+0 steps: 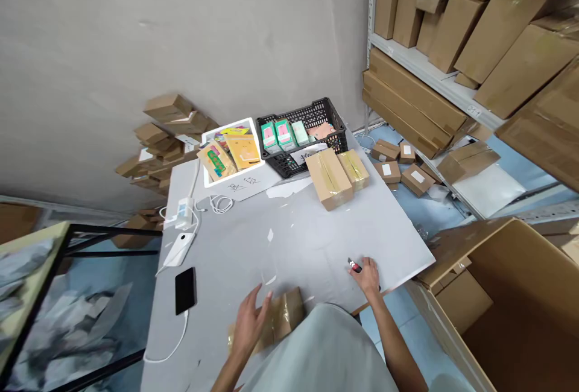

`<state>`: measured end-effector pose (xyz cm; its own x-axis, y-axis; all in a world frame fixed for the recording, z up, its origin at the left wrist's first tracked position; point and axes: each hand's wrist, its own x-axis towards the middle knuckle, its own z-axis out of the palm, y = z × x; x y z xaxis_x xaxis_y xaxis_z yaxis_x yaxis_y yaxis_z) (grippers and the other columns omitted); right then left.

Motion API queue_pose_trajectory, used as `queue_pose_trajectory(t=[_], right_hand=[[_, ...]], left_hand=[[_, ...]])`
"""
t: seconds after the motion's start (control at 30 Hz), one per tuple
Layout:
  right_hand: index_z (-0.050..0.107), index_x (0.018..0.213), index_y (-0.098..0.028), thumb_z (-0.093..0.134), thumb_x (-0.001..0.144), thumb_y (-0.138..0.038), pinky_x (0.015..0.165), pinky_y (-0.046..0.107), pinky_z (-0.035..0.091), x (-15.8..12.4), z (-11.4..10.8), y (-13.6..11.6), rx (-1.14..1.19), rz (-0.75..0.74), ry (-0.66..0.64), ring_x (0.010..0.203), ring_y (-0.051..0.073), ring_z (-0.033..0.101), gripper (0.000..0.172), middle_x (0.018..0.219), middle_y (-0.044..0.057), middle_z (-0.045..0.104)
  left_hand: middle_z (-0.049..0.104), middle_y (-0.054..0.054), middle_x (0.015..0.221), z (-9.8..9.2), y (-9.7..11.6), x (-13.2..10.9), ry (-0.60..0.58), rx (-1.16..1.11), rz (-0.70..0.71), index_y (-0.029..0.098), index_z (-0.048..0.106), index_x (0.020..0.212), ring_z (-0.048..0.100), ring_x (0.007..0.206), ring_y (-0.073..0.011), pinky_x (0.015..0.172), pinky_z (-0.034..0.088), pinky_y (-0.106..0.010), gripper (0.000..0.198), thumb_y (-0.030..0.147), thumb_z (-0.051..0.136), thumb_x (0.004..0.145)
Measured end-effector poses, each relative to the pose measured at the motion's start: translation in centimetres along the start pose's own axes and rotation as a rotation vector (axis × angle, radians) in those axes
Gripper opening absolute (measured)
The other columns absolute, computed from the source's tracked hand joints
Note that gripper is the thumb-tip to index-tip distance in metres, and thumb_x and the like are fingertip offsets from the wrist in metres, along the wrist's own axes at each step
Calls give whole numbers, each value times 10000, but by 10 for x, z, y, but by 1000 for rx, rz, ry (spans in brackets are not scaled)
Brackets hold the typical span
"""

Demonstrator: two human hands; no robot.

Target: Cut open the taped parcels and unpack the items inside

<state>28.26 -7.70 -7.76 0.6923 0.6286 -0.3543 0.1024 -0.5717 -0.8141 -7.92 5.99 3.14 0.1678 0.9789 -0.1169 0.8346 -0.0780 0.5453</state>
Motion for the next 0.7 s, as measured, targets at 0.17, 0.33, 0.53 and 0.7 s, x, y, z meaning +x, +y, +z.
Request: queue_pose_trajectory(t=[0.17,0.33,0.53,0.7], right_hand=[[569,776,-355,871,644,-304,1049,644,620,-26,1,-8,-185,-91,22,1202,493,768,333,926,53,724],[641,806,-292,810,756,-324,923,445,641,-24,1,-57,-302,-222,-69,959,322,773,179,840,12,720],[716,1037,-253,766,848,-385,964,357,593,-44,36,-120,-412,-398,-239,987,246,717,235,1084,53,753],[673,1062,-261,738,897,-400,872,339,540,-89,69,-159,-571,-649,-397,936,235,681,226,1119,48,722]], left_hand=[[675,-237,1554,-15,-75,-21,27,46,-33,194,563,1543,579,1552,-510,1351,425,-695,913,812,480,876],[517,-270,1741,-16,-94,-36,-86,-63,31,128,463,1659,469,1664,-471,1421,325,-647,1030,810,539,891],[308,-274,1873,-13,-121,-53,-264,-213,80,123,351,1766,351,1739,-461,1432,315,-581,1219,763,781,821],[352,-227,1864,-9,-140,-50,-367,-365,179,220,350,1800,358,1744,-411,1430,315,-541,1231,678,914,806]])
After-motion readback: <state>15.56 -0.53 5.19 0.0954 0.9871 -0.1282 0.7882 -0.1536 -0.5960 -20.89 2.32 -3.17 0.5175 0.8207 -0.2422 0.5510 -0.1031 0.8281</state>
